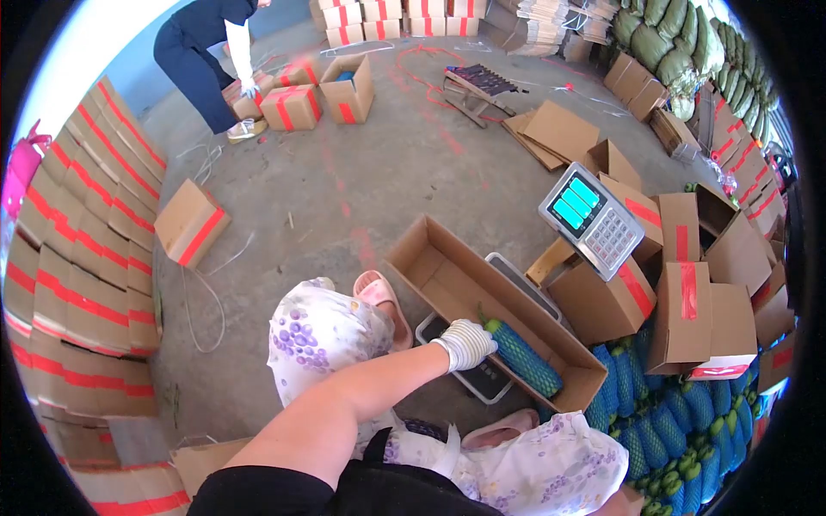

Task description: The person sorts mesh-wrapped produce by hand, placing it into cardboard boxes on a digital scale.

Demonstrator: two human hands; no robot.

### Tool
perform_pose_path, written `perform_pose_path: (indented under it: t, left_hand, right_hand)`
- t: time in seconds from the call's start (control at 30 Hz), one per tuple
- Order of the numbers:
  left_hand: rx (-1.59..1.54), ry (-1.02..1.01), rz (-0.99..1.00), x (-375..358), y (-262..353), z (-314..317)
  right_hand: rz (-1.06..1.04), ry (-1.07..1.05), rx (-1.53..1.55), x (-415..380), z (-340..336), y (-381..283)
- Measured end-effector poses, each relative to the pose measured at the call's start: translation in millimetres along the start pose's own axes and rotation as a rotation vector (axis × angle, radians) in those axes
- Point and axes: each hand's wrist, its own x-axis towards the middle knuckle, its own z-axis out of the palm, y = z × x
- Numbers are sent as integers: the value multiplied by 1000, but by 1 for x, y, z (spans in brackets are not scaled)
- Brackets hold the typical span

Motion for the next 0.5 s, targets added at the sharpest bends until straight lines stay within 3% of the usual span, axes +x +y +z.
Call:
perform_pose_path:
  t: [0.3,0.5]
  left_hand:
    - [23,40,1,-5,0,3]
    - [40,1,-26,-6,3,6]
  right_hand:
    - [-136,270,787,-1,0,66]
    - [-363,424,826,-7,-28,67]
